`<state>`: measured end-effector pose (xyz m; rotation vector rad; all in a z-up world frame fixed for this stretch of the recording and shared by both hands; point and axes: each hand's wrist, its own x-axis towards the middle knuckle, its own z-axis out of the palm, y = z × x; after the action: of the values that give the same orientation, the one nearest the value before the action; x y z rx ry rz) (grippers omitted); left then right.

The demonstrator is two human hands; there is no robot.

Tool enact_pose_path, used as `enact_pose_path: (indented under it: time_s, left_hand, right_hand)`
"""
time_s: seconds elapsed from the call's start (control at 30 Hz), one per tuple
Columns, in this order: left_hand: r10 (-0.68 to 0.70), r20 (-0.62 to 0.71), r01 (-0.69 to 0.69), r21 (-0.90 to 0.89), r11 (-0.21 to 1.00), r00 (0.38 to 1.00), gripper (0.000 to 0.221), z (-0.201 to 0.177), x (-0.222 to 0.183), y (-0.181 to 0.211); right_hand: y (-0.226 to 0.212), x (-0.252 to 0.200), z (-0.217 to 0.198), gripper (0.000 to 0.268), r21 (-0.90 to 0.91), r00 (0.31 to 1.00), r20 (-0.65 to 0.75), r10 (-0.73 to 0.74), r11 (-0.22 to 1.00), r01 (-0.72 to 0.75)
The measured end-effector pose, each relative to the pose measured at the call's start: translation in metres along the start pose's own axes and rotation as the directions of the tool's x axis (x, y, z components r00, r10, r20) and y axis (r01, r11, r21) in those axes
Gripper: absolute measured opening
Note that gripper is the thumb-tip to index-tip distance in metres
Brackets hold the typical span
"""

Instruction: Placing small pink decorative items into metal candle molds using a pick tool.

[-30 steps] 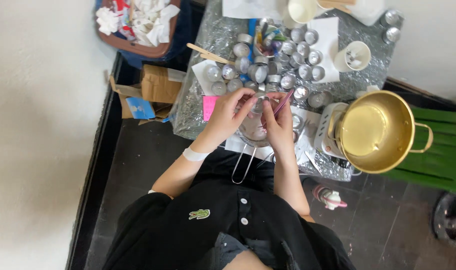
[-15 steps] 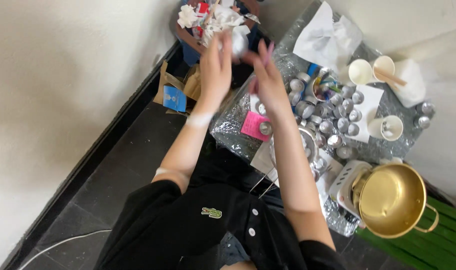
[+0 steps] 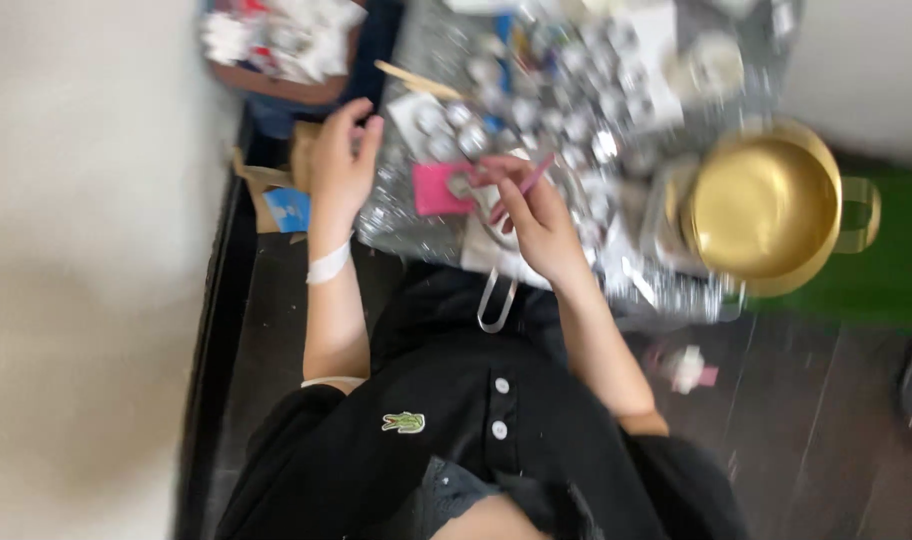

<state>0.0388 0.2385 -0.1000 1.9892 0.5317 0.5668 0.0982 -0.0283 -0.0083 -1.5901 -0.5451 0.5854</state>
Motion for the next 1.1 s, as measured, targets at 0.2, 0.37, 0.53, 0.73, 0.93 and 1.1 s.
enact_pose_path:
  time_s: [0.2, 0.37, 0.53, 0.73, 0.93, 1.1]
  left_hand:
    - [0.344, 0.229, -0.345, -0.036, 0.938, 0.911, 0.033, 0.016, -0.089, 0.114]
    - [0.41, 0.398, -0.414, -0.08, 0.907, 0.821, 0.035, 0.051, -0.141, 0.135]
    - [0.429, 0.514, -0.433, -0.119, 0.893, 0.743, 0.028, 0.065, -0.151, 0.135]
    - [0.406, 0.513, -0.406, -0.118, 0.906, 0.756, 0.024, 0.065, -0.147, 0.142]
    - [0.353, 0.486, -0.298, -0.188, 0.936, 0.8, 0.029, 0.076, -0.149, 0.138]
    - [0.285, 0.583, 0.139, -0.575, 0.806, 0.761, 0.04, 0.117, -0.158, 0.127]
  right_hand:
    - [0.077, -0.125, -0.048, 0.023, 0.063, 0.943, -0.332, -0.031, 0.997, 0.055]
    - [0.109, -0.184, -0.079, 0.03, -0.357, 0.76, -0.64, -0.107, 0.918, -0.171]
    - [0.089, -0.151, -0.074, 0.032, -0.754, 0.738, -0.591, -0.326, 0.55, -0.361]
    - [0.122, -0.103, -0.08, 0.044, -0.788, 0.74, -0.559, -0.374, 0.518, -0.333]
    - [0.071, -0.129, -0.062, 0.04, -0.651, 0.701, -0.588, -0.404, 0.751, -0.112]
    - [0.043, -0.153, -0.041, 0.049, -0.485, 0.74, -0.534, -0.41, 0.865, 0.129]
